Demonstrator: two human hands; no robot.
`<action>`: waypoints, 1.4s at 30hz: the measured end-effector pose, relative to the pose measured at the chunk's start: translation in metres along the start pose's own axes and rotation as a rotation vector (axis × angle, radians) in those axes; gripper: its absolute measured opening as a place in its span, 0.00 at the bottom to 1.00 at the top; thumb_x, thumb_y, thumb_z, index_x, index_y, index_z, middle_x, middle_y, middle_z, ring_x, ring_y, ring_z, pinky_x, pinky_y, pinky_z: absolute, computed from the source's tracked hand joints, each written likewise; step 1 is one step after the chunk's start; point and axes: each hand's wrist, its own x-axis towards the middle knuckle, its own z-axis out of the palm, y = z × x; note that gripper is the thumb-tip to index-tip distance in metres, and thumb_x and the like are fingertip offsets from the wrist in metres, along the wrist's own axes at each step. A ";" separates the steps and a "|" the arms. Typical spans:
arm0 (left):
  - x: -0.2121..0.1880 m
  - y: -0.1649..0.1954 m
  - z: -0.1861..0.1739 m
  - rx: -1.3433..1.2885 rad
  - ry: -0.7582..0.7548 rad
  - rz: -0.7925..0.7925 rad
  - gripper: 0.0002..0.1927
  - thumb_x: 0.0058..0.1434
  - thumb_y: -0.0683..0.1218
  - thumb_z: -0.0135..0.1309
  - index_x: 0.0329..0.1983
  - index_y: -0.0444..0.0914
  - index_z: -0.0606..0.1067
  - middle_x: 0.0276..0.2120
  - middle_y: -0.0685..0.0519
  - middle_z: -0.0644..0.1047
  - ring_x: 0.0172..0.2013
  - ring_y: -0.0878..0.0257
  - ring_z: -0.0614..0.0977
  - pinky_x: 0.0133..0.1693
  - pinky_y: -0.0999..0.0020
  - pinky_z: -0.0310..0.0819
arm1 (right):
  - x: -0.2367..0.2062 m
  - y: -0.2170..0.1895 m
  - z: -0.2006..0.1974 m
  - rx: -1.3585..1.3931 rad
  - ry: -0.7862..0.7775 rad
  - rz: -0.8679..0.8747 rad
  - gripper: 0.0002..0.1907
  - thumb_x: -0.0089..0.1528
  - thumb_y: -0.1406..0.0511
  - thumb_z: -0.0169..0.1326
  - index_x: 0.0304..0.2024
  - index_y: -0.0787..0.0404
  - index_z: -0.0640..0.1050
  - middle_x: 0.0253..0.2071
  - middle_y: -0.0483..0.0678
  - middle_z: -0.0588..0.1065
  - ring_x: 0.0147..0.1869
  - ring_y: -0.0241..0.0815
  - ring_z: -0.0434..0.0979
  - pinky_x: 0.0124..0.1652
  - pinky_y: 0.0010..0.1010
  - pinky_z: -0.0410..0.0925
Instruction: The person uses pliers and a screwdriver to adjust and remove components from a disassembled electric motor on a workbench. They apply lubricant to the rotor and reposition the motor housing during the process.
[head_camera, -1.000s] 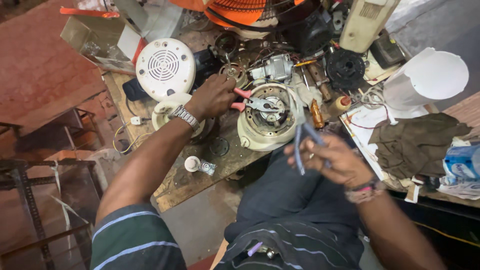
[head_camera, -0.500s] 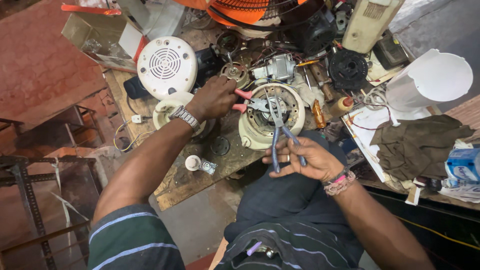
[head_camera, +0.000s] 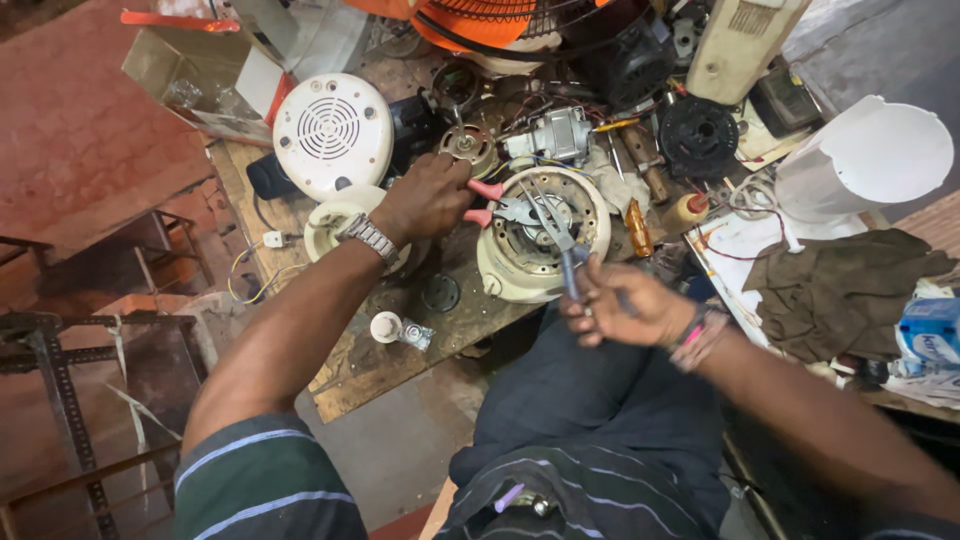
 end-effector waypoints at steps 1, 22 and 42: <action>0.000 0.001 0.000 0.007 0.018 0.006 0.21 0.58 0.60 0.57 0.31 0.36 0.80 0.43 0.47 0.73 0.46 0.47 0.76 0.48 0.50 0.71 | 0.009 0.016 0.009 -0.007 0.072 -0.104 0.20 0.70 0.49 0.47 0.35 0.57 0.70 0.39 0.48 0.69 0.40 0.42 0.68 0.39 0.36 0.65; -0.004 0.006 0.002 0.001 0.031 -0.028 0.25 0.58 0.64 0.58 0.32 0.37 0.80 0.37 0.47 0.73 0.41 0.48 0.77 0.42 0.52 0.69 | 0.098 0.092 0.009 0.176 0.150 -0.630 0.18 0.70 0.52 0.51 0.39 0.60 0.74 0.44 0.53 0.74 0.46 0.50 0.74 0.48 0.46 0.69; -0.008 0.011 0.001 -0.023 0.029 -0.070 0.23 0.60 0.60 0.57 0.37 0.35 0.79 0.44 0.44 0.74 0.46 0.45 0.77 0.46 0.49 0.72 | 0.103 0.087 0.015 0.038 0.219 -0.667 0.17 0.68 0.51 0.51 0.37 0.57 0.72 0.43 0.55 0.73 0.46 0.53 0.75 0.48 0.51 0.69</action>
